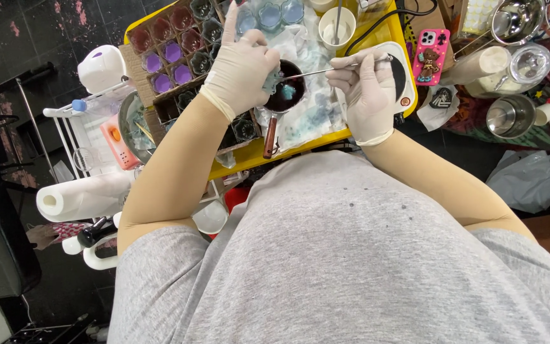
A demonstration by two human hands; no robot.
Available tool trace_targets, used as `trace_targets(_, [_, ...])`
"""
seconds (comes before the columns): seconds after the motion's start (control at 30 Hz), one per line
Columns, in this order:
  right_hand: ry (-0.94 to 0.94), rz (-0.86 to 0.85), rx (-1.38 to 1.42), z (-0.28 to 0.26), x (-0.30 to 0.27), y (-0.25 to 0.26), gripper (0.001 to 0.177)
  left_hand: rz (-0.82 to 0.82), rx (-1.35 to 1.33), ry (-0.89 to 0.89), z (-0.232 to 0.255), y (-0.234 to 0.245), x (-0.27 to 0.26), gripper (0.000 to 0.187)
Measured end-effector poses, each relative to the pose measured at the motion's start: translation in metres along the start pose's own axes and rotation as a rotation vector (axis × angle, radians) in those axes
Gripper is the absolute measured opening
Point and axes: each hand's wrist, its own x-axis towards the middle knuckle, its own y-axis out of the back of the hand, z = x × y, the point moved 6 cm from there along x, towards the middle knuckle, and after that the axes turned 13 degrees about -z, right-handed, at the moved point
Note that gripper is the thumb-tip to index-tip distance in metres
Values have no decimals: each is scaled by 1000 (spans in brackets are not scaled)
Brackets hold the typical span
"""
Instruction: Preparing and mixing colored wax for candle making.
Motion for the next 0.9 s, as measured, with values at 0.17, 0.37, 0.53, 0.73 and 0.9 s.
trace_targets(0.17, [-34, -29, 77, 7, 16, -4, 13, 23, -17, 15, -3, -1, -6, 53])
trace_targets(0.37, [-60, 34, 172, 20, 20, 8, 12, 101, -66, -2, -6, 8, -17, 55])
trace_targets(0.53, [-131, 141, 213, 19, 10, 6, 12, 142, -118, -7, -12, 10, -22, 52])
trace_targets(0.73, [-128, 146, 254, 21, 14, 7, 11, 122, -105, 8, -11, 10, -22, 51])
trace_targets(0.9, [-71, 85, 169, 19, 13, 4, 13, 103, 75, 58, -10, 14, -21, 53])
